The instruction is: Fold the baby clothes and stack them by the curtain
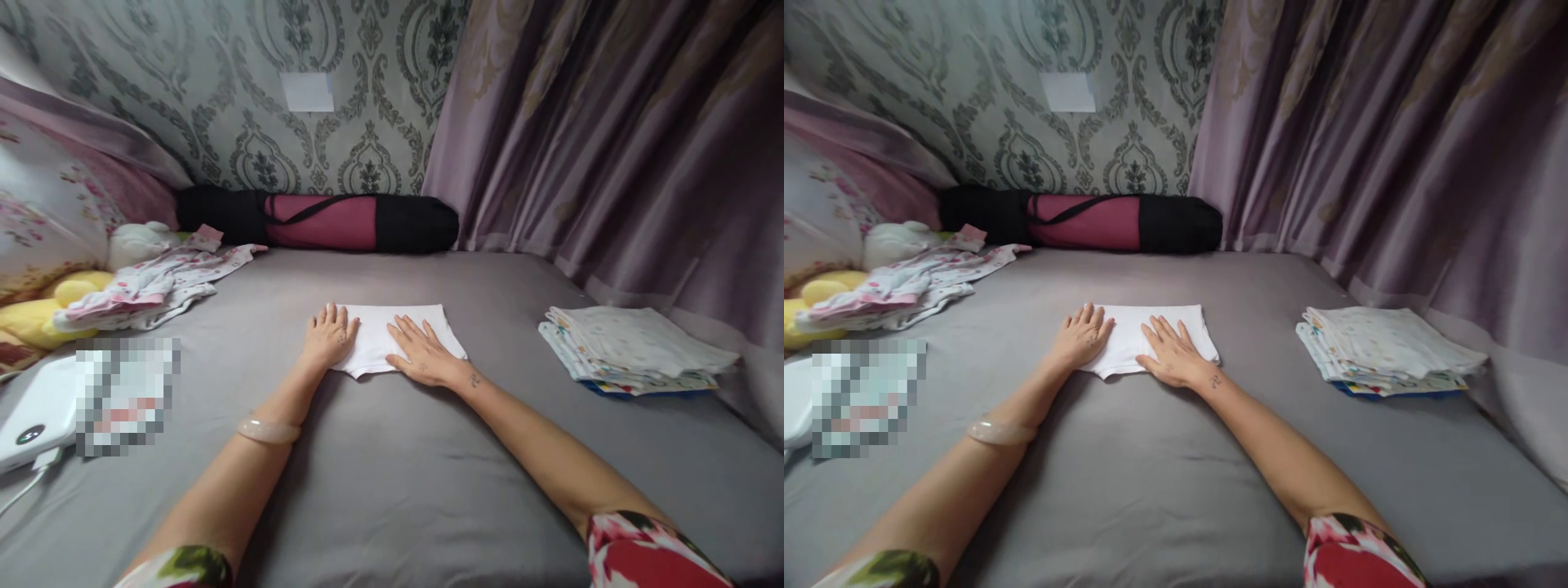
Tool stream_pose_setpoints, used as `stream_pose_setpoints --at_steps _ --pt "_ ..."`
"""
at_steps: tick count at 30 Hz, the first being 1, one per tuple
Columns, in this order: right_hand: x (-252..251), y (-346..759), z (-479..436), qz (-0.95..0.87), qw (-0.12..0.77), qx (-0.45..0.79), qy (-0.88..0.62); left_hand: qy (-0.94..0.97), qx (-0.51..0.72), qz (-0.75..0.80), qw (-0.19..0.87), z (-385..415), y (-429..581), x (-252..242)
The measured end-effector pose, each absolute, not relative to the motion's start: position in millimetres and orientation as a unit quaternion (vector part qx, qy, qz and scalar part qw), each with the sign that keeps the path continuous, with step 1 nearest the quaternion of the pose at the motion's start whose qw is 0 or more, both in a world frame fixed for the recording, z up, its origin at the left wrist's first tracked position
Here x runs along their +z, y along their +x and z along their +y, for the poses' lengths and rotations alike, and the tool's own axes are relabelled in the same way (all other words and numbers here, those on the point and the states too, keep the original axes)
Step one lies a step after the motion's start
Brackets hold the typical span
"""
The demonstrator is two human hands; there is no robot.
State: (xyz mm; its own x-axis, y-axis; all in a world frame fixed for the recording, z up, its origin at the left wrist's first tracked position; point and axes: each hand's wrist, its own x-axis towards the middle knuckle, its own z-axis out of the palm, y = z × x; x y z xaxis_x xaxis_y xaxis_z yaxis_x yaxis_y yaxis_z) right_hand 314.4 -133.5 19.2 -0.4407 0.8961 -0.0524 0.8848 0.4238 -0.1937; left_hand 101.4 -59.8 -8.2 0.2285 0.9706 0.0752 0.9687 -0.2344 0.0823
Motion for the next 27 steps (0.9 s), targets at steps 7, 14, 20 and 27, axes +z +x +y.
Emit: stream_pose_setpoints --at_steps 7,14,20,27 --pt "21 288 -152 -0.891 0.038 0.084 -0.445 0.783 0.05 0.619 0.009 -59 102 -8" --pt "17 283 -158 -0.893 0.05 0.122 -0.43 0.788 0.059 0.613 0.003 -59 100 -10" --pt "28 309 -146 -0.85 0.152 0.211 -0.459 0.768 0.055 0.637 0.04 -51 93 -10" --pt "36 394 -130 -0.625 0.186 0.151 -0.743 0.715 0.07 0.694 0.041 -48 54 1"
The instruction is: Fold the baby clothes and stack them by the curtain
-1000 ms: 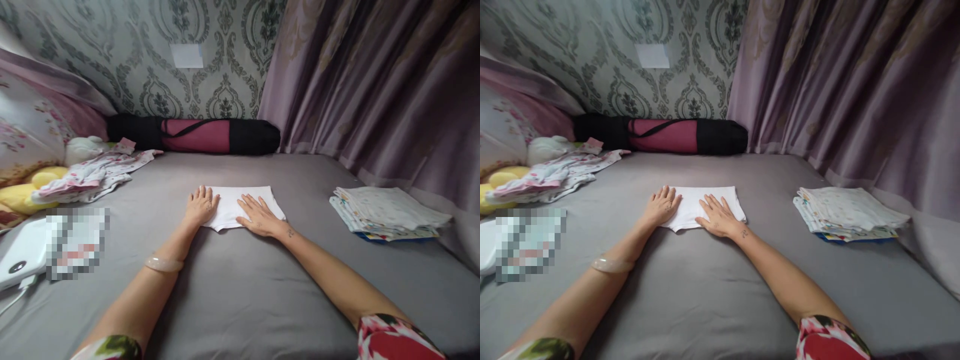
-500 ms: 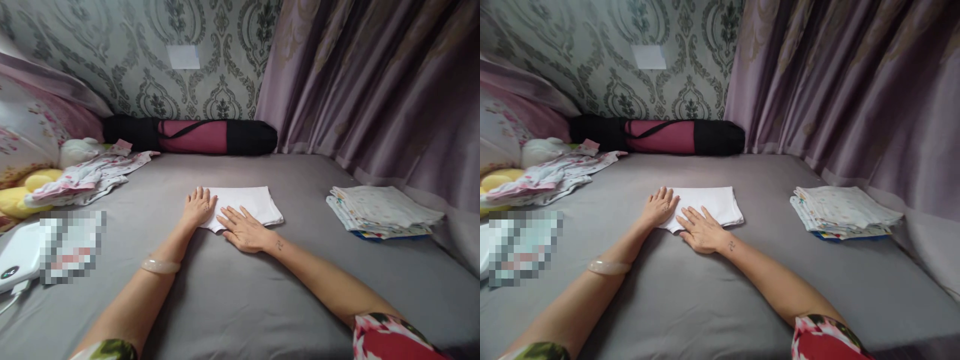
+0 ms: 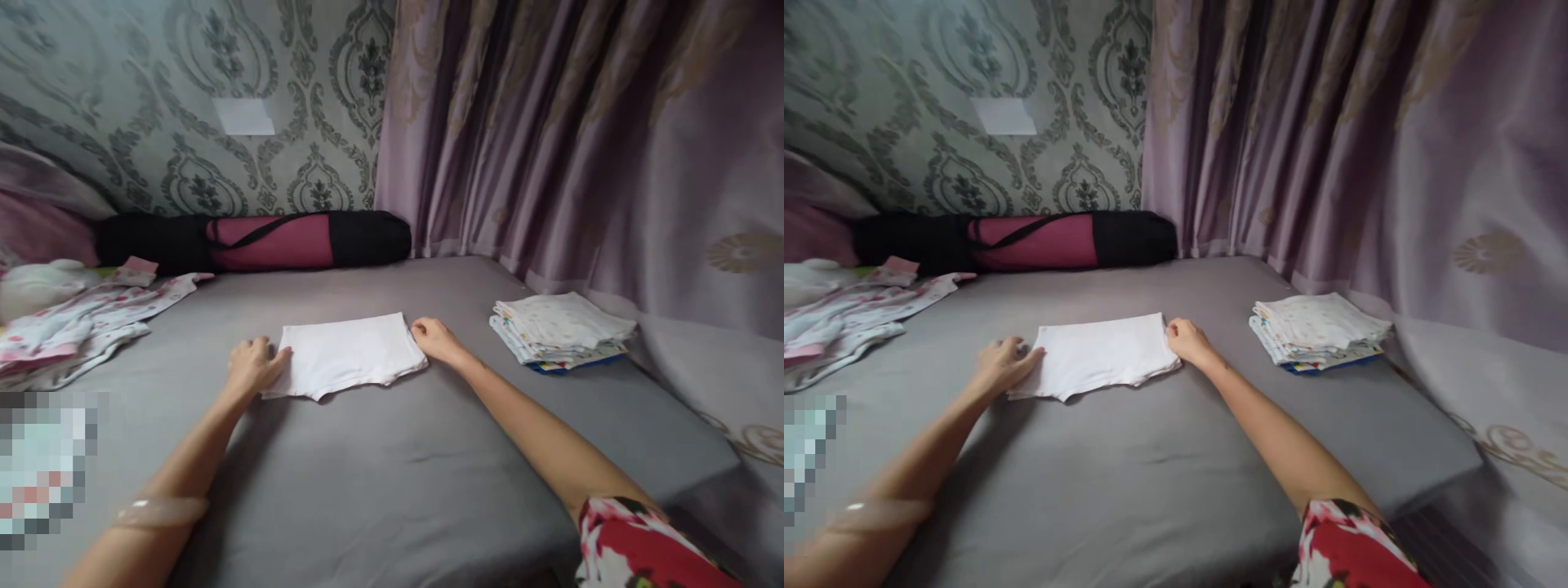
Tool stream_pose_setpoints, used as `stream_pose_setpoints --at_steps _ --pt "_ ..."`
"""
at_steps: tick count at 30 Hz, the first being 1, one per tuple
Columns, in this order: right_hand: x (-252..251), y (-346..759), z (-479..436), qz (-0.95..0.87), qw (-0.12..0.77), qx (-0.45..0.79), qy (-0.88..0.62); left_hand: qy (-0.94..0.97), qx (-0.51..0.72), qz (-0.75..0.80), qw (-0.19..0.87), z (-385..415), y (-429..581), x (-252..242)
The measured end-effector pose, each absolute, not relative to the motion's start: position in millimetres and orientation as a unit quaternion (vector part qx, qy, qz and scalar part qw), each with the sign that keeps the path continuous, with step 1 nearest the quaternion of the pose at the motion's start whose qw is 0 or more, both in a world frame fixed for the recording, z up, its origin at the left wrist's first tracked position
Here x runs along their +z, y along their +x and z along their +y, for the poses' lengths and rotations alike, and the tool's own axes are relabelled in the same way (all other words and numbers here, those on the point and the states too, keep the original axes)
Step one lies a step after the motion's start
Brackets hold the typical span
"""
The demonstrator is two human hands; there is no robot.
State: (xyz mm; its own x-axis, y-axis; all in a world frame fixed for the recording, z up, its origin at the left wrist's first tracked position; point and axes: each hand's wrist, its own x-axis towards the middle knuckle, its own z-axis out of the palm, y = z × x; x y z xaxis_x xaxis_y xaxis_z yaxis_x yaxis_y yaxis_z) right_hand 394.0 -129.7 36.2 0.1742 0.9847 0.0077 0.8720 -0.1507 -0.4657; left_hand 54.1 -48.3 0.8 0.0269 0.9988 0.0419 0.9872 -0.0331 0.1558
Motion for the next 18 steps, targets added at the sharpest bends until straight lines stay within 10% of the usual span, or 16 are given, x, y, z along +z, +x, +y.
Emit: stream_pose_setpoints --at_steps 18 --pt "25 386 -114 -0.559 0.129 0.202 -0.794 0.607 0.108 0.724 0.308 -46 59 18"
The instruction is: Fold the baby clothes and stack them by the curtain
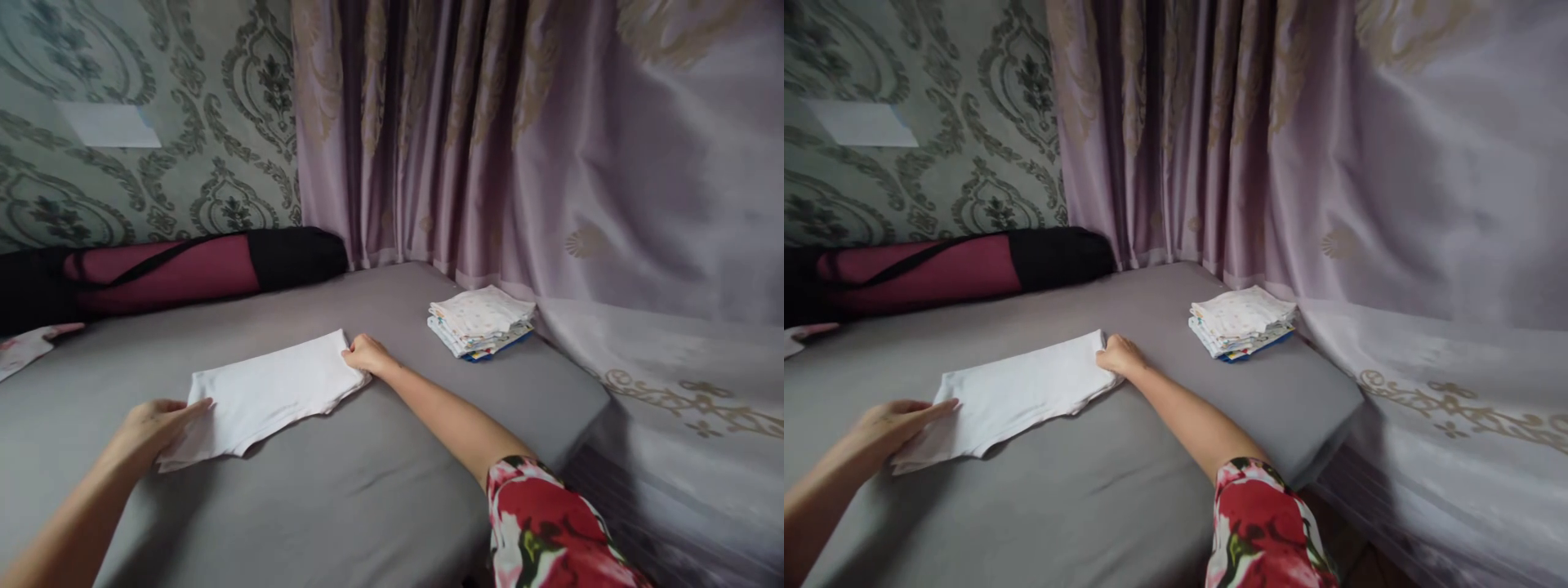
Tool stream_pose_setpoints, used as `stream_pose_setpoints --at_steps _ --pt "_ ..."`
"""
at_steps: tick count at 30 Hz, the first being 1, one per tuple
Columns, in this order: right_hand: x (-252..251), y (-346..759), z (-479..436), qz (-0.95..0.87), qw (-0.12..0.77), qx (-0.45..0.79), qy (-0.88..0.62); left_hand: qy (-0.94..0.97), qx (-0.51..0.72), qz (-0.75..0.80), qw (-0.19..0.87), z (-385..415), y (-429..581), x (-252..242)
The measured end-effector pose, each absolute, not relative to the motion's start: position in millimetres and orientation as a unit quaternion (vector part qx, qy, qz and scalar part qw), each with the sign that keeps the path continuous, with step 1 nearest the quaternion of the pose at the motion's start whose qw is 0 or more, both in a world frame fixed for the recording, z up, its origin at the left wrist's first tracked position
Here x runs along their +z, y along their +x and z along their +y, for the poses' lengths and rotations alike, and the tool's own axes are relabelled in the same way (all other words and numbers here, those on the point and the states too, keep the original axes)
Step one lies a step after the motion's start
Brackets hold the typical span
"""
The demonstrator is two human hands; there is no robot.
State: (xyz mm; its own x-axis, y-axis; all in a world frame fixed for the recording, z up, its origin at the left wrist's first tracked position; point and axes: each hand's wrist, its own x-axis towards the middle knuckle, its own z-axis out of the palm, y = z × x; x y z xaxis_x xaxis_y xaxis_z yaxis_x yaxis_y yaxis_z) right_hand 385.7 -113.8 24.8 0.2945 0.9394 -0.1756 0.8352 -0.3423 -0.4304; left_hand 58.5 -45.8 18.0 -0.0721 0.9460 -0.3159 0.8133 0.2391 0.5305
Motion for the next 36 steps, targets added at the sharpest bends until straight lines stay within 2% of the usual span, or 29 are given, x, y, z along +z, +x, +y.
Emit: stream_pose_setpoints --at_steps 8,12,19,24,28,36 --pt "25 382 -119 -0.587 0.166 0.216 -0.762 0.665 0.117 0.696 0.242 -34 58 13" --pt "29 379 -124 -0.599 0.19 0.211 -0.748 0.672 0.145 0.688 0.231 -37 69 29" --pt "40 403 -129 -0.552 0.293 0.241 -0.743 0.57 0.284 0.673 0.376 -66 131 84" --pt "64 453 -150 -0.494 0.392 0.248 -0.735 0.579 0.336 0.57 0.476 -87 190 113" --pt "97 500 -178 -0.423 0.445 0.241 -0.752 0.594 0.357 0.502 0.517 -99 243 127" --pt "156 599 -218 -0.355 0.437 0.16 -0.811 0.599 0.379 0.387 0.589 -109 356 133"
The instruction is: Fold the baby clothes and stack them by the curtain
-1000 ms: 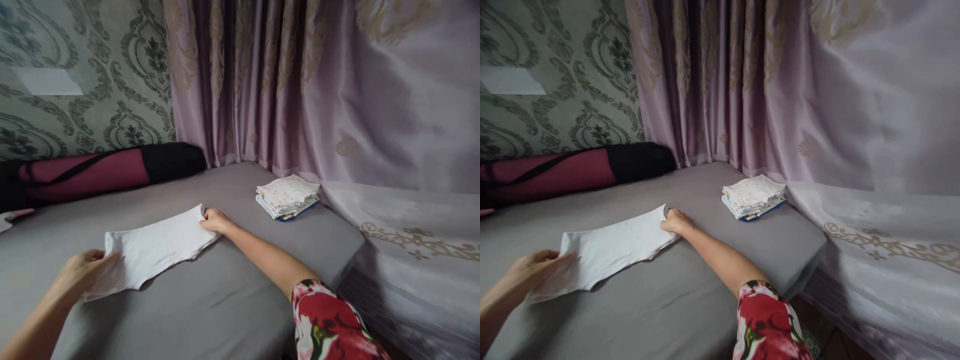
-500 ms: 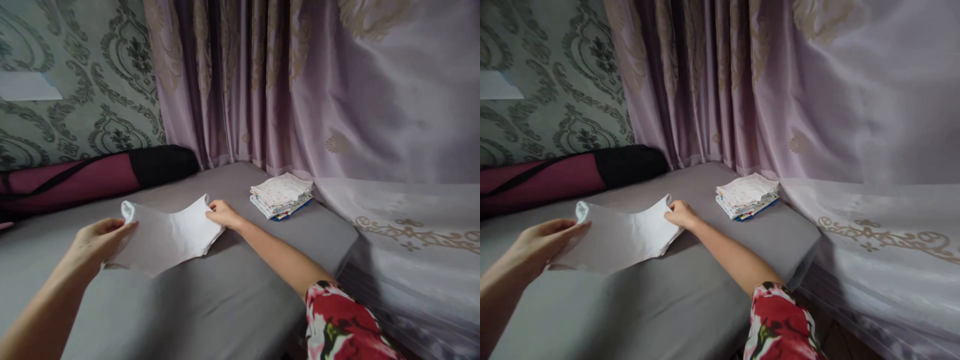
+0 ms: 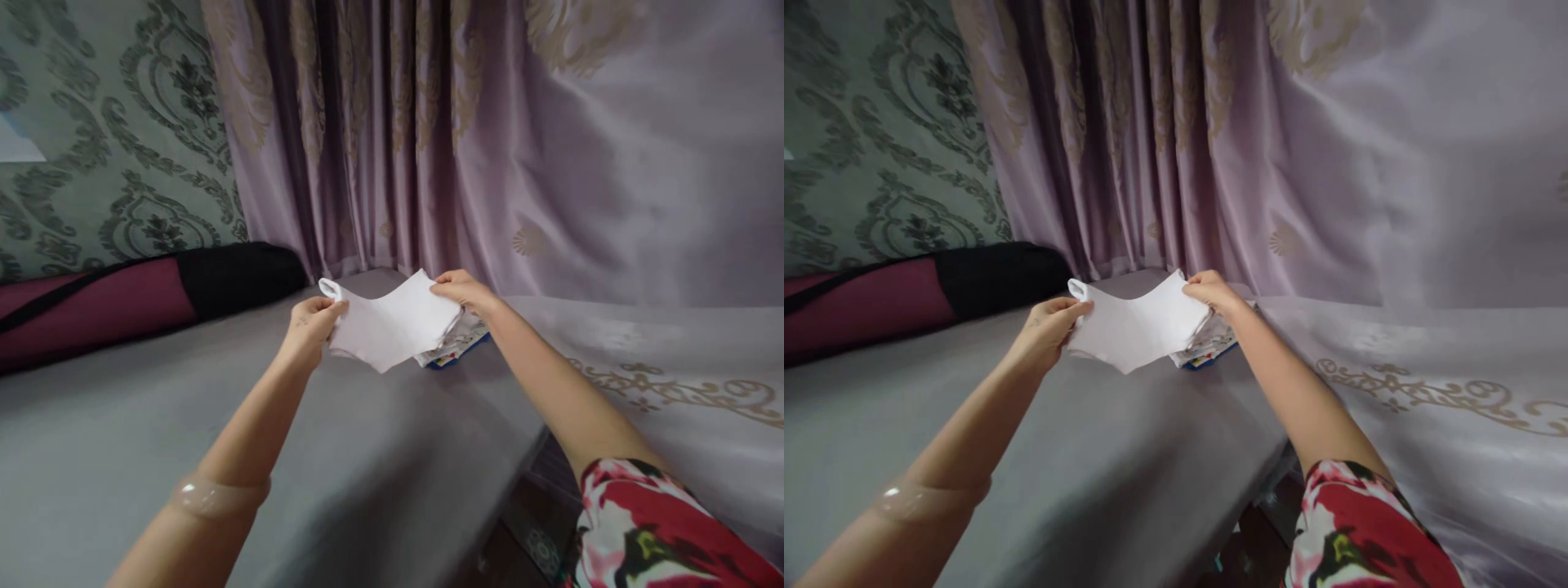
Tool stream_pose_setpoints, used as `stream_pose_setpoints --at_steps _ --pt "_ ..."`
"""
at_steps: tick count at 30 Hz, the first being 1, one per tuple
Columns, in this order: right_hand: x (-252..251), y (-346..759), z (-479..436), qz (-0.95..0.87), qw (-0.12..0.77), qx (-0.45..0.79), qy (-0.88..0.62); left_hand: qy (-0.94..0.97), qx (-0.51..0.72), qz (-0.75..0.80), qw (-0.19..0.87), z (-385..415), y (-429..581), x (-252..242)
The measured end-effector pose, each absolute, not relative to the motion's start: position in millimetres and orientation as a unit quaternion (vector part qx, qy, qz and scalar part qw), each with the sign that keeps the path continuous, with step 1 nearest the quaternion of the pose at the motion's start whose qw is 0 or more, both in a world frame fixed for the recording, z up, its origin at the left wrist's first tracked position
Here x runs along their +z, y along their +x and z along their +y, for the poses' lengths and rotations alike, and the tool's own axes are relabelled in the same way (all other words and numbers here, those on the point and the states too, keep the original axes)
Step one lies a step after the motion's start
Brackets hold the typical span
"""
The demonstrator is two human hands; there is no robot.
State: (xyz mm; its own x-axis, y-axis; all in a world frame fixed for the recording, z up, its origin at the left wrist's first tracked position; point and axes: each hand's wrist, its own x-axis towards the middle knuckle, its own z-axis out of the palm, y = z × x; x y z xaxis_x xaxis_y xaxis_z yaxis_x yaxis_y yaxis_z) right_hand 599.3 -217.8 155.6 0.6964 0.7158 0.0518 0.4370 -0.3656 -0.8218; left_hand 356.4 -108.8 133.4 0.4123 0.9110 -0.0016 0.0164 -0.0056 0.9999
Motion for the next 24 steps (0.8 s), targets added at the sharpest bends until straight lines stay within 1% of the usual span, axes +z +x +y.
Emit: stream_pose_setpoints --at_steps 4,9,15,24 --pt "170 647 -226 -0.323 0.393 0.114 -0.854 0.567 0.379 0.338 0.649 -120 410 134" --pt "175 693 -225 -0.318 0.328 0.07 -0.887 0.532 0.371 0.295 0.701 -136 464 126" --pt "175 733 -219 -0.347 0.205 0.039 -0.914 0.479 0.382 0.259 0.746 -149 502 109" --pt "176 755 -215 -0.34 0.143 0.017 -0.929 0.419 0.398 0.248 0.777 -158 522 76"
